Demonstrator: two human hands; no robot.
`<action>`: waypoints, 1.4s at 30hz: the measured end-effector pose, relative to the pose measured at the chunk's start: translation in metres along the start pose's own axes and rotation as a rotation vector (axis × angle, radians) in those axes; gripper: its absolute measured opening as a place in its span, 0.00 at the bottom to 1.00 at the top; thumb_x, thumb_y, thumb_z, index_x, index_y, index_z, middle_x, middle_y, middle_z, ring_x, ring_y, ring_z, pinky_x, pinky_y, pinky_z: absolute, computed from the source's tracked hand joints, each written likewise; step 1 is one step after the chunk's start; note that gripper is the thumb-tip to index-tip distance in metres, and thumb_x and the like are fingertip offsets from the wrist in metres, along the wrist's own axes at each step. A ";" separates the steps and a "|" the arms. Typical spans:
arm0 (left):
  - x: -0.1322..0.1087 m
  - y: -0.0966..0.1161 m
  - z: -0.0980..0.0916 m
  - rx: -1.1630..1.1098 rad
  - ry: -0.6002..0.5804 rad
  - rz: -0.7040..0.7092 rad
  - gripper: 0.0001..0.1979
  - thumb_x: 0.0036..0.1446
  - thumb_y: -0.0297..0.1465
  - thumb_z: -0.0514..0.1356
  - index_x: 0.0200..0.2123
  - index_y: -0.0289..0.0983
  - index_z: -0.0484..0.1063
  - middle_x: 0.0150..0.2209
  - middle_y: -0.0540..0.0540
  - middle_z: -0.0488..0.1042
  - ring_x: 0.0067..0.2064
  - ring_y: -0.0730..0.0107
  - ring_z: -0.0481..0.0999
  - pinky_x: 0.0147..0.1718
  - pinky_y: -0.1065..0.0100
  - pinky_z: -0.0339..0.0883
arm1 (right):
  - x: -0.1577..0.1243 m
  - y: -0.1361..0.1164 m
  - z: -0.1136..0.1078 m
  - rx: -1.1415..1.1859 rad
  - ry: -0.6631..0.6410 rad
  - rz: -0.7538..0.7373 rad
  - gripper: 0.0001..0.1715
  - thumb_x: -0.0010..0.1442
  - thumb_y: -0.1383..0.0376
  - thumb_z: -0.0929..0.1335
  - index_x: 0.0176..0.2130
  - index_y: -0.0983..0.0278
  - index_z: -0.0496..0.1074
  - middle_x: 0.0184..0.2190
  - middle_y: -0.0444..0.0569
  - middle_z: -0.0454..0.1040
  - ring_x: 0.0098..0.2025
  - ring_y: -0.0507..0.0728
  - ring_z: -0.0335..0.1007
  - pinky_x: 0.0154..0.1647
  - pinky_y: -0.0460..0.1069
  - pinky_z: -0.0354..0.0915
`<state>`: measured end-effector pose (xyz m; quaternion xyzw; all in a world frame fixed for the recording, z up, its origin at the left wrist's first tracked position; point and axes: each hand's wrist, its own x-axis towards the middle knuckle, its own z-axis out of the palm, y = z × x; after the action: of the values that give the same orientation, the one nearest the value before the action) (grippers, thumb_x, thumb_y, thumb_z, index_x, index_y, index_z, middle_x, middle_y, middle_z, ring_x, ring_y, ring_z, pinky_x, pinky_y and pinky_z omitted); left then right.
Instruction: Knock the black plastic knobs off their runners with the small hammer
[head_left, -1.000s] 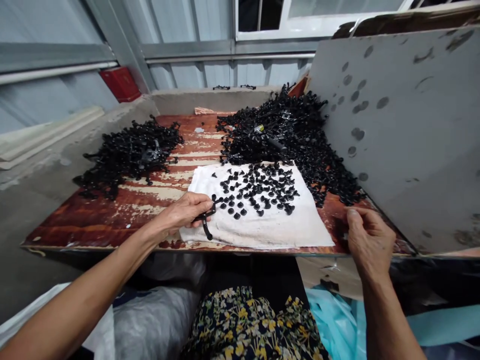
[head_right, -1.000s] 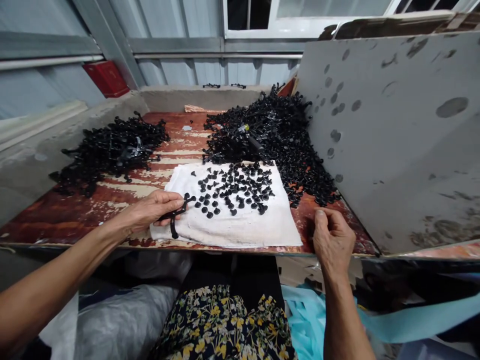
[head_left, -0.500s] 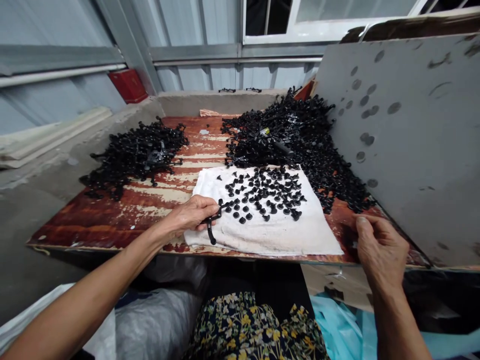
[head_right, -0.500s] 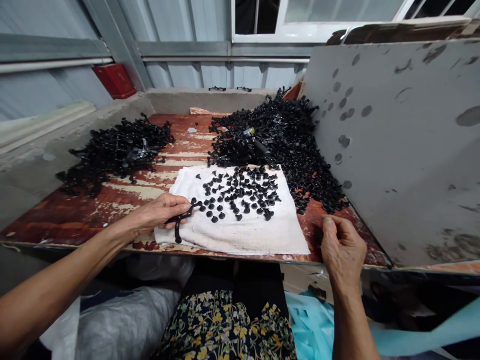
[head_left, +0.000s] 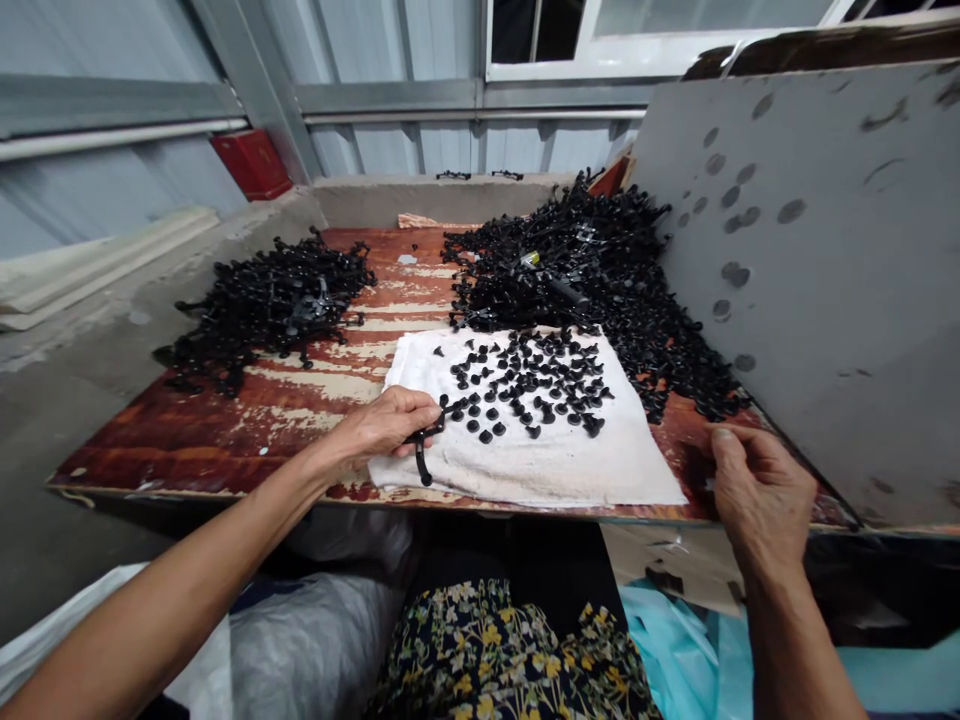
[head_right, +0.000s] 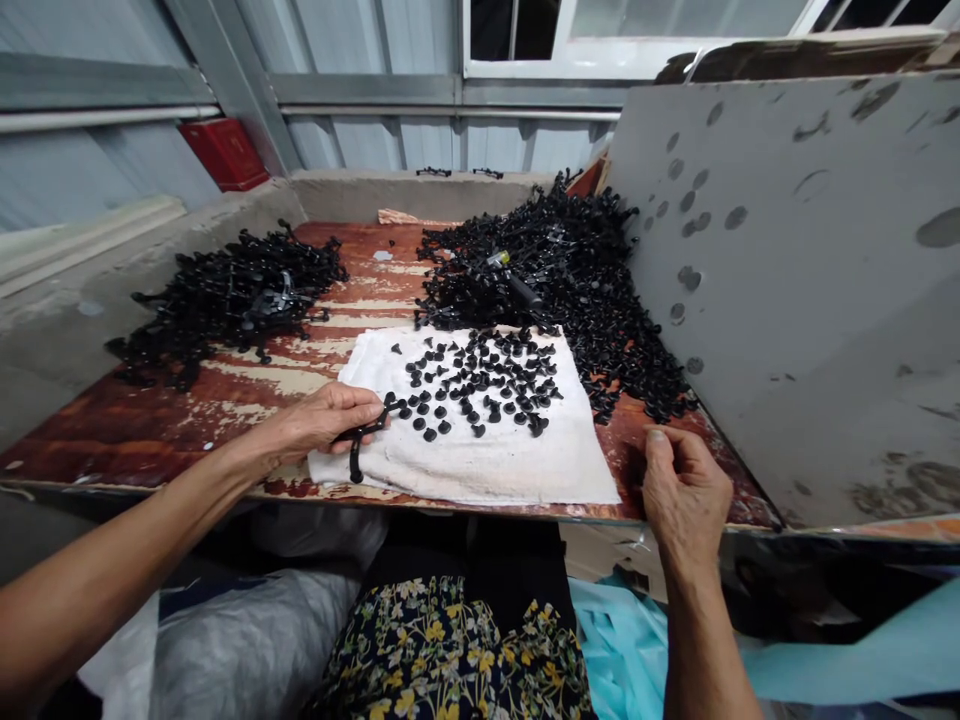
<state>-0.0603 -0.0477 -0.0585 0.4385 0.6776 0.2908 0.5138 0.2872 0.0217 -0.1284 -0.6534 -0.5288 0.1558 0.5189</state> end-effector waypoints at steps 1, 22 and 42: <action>0.000 0.001 0.000 0.002 0.004 -0.007 0.11 0.55 0.31 0.57 0.23 0.31 0.68 0.18 0.51 0.67 0.12 0.84 0.56 0.12 0.79 0.41 | 0.000 0.000 0.000 0.003 -0.003 0.001 0.10 0.43 0.54 0.65 0.25 0.56 0.71 0.20 0.48 0.71 0.24 0.61 0.65 0.30 0.57 0.62; 0.009 -0.004 -0.003 0.153 -0.019 0.015 0.14 0.60 0.29 0.52 0.22 0.34 0.63 0.18 0.50 0.66 0.12 0.85 0.54 0.12 0.79 0.41 | -0.001 0.003 0.002 0.003 -0.026 -0.020 0.18 0.46 0.51 0.64 0.27 0.62 0.71 0.21 0.44 0.68 0.25 0.56 0.62 0.31 0.53 0.60; 0.016 0.007 -0.014 0.510 -0.046 0.107 0.17 0.41 0.47 0.53 0.16 0.39 0.57 0.13 0.54 0.54 0.16 0.78 0.53 0.16 0.74 0.46 | 0.000 -0.006 -0.001 -0.007 -0.140 -0.039 0.18 0.50 0.51 0.63 0.27 0.63 0.71 0.25 0.49 0.73 0.29 0.57 0.66 0.33 0.51 0.63</action>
<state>-0.0733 -0.0298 -0.0551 0.5956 0.6931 0.1271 0.3857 0.2852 0.0203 -0.1233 -0.6322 -0.5771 0.1890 0.4813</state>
